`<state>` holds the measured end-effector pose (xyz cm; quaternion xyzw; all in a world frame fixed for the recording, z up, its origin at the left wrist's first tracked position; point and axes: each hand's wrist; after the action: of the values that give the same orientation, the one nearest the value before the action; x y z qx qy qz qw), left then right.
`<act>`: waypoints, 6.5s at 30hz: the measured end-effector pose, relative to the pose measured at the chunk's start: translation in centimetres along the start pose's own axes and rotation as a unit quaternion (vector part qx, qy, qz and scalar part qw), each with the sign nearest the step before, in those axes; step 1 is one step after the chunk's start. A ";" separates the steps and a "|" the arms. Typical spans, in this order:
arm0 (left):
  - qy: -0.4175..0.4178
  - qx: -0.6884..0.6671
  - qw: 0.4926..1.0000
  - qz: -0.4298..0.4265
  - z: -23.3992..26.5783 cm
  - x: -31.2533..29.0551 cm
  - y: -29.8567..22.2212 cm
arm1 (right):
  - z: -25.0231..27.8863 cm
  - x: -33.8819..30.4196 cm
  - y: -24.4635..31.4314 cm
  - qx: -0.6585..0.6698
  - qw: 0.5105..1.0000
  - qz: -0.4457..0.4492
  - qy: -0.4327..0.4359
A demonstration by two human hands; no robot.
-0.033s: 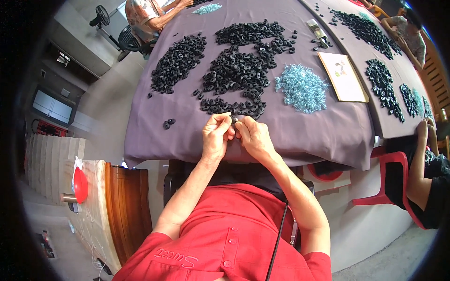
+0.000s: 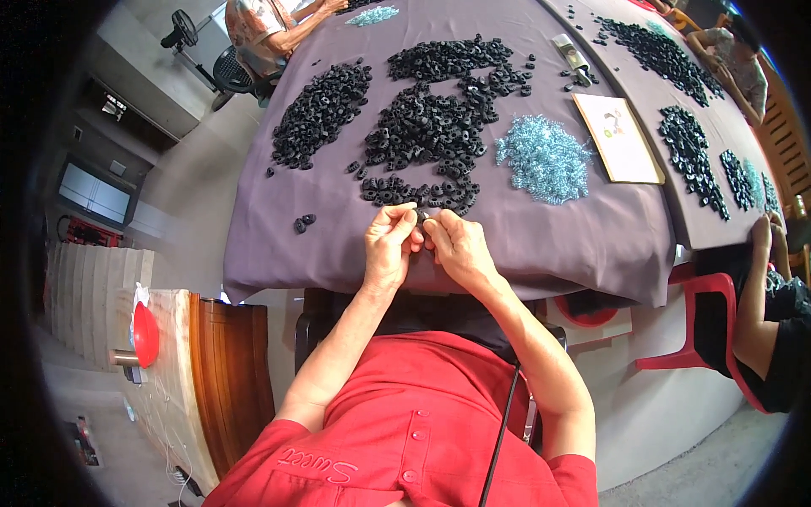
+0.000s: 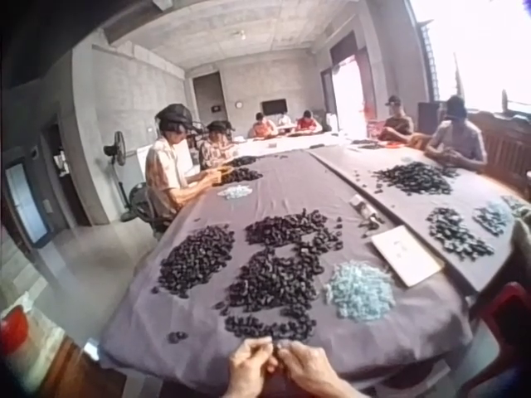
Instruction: The person picks up black plastic components and small blue beads by hand, fits a bead into each component, and places the assembled pieces back onto the table.
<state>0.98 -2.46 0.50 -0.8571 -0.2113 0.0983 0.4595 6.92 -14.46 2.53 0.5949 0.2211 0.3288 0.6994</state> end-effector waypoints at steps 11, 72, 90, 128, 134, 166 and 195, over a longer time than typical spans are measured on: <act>0.059 0.045 0.996 0.050 0.0 -0.1 -1.1 | 1.2 0.2 -0.1 0.003 0.997 0.074 0.006; 0.144 -0.071 0.976 0.145 1.0 0.4 -1.9 | 0.0 0.3 -0.7 -0.087 0.978 0.187 -0.003; 0.129 -0.080 0.977 0.147 1.4 0.7 -1.5 | 0.0 0.3 -0.5 -0.032 0.988 0.151 0.013; 0.118 -0.089 0.976 0.158 1.2 0.7 -1.4 | -0.3 0.5 -1.5 0.039 0.987 0.154 0.013; 0.120 -0.070 0.979 0.148 1.2 0.7 -1.4 | 0.3 0.4 -0.5 0.025 0.988 0.152 0.027; 0.157 -0.115 0.972 0.128 1.9 0.8 -0.9 | 8.5 0.9 -2.5 -0.509 0.816 0.095 -0.257; 0.097 0.018 0.983 0.154 -1.2 1.4 -2.2 | 7.8 1.2 -2.7 -0.482 0.836 0.146 -0.218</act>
<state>2.07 -1.65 2.98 -0.8766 -0.0296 0.0885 0.4721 13.78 -19.15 1.49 0.2643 -0.2127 0.3536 0.8717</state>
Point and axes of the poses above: each hand's wrist, its own x-axis towards the middle knuckle, its own z-axis out of the back of the hand, y = z × x, and after that the axes turned 7 degrees about y, right-handed
